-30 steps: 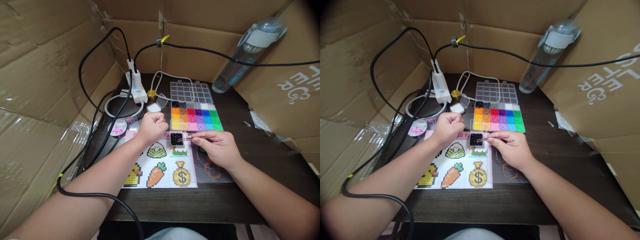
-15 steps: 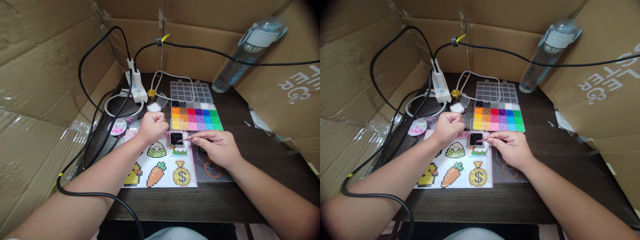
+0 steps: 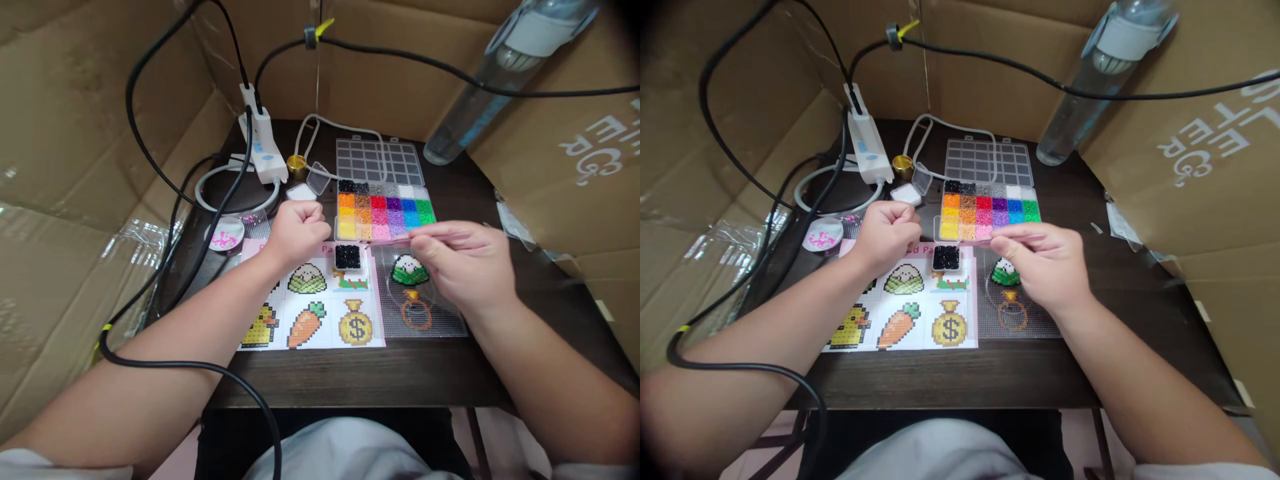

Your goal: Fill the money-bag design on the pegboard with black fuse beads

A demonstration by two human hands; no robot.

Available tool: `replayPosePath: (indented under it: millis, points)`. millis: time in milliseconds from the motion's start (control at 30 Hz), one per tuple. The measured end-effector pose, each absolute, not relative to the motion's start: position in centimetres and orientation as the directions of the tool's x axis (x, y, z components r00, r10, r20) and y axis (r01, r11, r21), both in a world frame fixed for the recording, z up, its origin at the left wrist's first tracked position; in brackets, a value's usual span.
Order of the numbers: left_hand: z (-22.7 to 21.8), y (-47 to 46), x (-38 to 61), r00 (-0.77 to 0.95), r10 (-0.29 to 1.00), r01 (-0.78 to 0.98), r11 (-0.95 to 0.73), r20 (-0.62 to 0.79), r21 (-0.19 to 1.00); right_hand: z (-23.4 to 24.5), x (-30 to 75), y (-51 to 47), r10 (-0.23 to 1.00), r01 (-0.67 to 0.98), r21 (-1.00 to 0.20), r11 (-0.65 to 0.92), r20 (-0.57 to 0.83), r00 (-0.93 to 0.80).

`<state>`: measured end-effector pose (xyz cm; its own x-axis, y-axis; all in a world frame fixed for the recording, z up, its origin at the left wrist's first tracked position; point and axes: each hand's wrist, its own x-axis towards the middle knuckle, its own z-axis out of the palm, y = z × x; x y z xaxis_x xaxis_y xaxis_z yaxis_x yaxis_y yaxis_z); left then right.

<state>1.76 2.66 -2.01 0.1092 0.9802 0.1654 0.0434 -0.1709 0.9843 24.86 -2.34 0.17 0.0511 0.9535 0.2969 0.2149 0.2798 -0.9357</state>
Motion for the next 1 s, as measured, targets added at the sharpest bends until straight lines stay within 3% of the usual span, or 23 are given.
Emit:
replayPosePath:
  millis: [200, 367, 633, 833, 1000]
  points:
    - [-2.1, 2.6, 1.9, 0.107, 0.976, 0.073, -0.200, 0.191, 0.977, 2.8, 27.1, -3.4, 0.913, 0.087, -0.924, 0.371, 0.380, 0.147]
    - [-1.7, 2.5, 2.1, 0.099, 0.983, 0.097, -0.162, 0.153, 0.982, 2.2, 29.2, -7.1, 0.947, 0.071, -0.966, 0.250, 0.259, 0.190]
    - [-2.1, 2.9, 1.7, 0.117, 0.977, 0.084, -0.186, 0.176, 0.979, -2.6, 30.2, -12.6, 0.929, 0.199, -0.975, 0.095, 0.158, 0.334]
    - [-2.0, 2.9, 1.6, 0.120, 0.983, 0.054, -0.147, 0.139, 0.988, -3.9, 30.1, -13.0, 0.863, 0.181, -0.975, 0.130, 0.202, 0.464]
    - [-1.7, 2.9, 1.6, 0.127, 0.981, 0.065, -0.154, 0.145, 0.986, -4.6, 30.0, -13.0, 0.874, 0.258, -0.963, 0.083, 0.194, 0.446]
